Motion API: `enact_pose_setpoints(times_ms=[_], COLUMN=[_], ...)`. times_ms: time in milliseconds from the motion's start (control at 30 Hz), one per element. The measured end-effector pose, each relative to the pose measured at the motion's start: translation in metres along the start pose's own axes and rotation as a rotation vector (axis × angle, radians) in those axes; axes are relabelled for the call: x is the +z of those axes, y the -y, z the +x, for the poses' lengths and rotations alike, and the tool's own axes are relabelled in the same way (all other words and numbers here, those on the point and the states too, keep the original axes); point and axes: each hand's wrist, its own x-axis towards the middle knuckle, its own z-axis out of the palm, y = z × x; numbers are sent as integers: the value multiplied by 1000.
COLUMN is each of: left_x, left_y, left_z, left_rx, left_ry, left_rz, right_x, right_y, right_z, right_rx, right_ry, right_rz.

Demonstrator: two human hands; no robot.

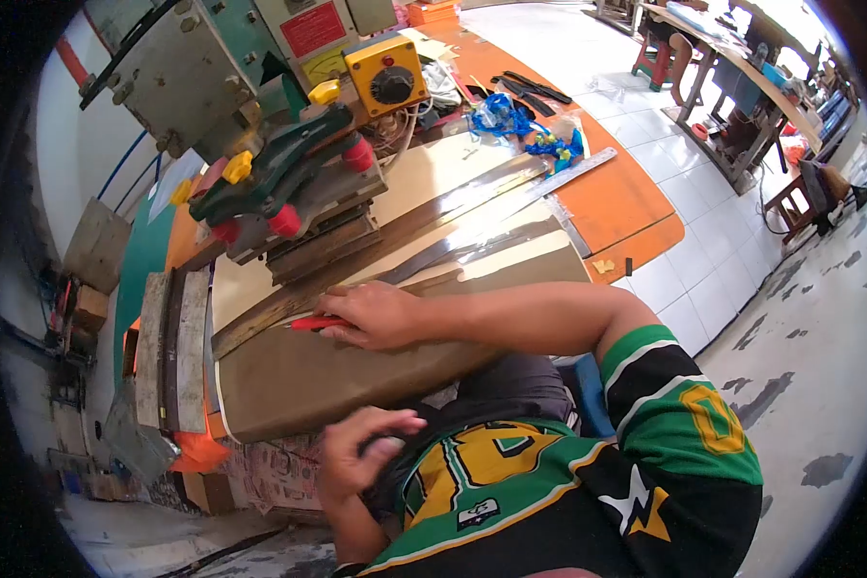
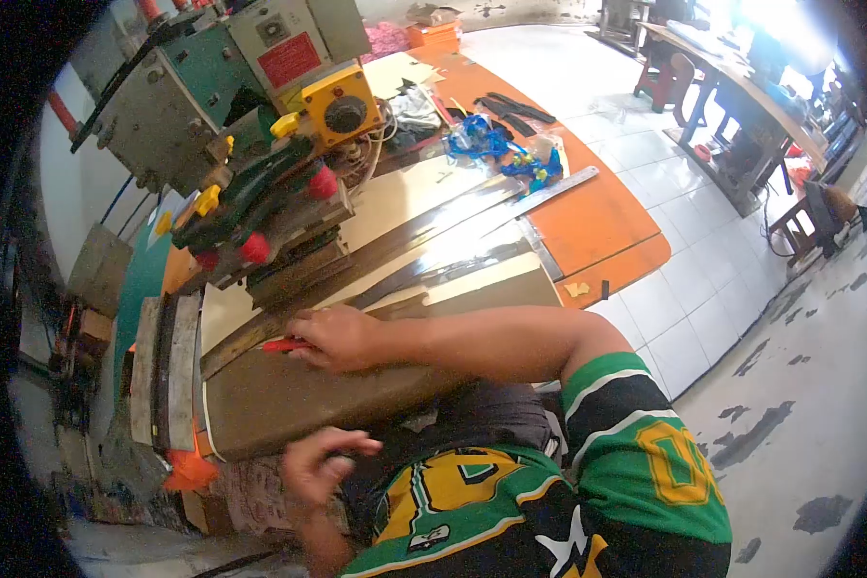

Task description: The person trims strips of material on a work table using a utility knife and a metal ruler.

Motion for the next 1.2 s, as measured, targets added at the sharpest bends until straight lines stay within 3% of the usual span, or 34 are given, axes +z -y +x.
enact_pose_setpoints(times_ms=[100, 167, 200, 267, 467, 933, 1000, 1200], left_x=[-20, -36, -44, -57, -59, -53, -55, -46], left_y=[11, 23, 30, 44, 95, 90, 89, 83], left_z=[-1, 4, 7, 16, 39, 38, 37, 47], left_rx=[164, 268, 271, 230, 4, 23, -33, -161], left_ry=[-438, -642, -645, -845, -1033, -956, -822, -680], left_rz=[-186, -296, -298, -319, -284, -172, -85, 187], right_x=[-5, -9, -9, -10, -4, -3, -2, -9], right_y=[5, 7, 7, 7, -3, -4, -4, 4], right_z=[1, 2, 2, 1, 0, -1, -2, 2], right_rx=[2, 29, 27, 29, -16, -51, -61, 2], right_ry=[24, 29, 31, 0, -37, -21, -40, 15], right_rz=[3, 10, 8, -25, -67, -42, -65, 52])
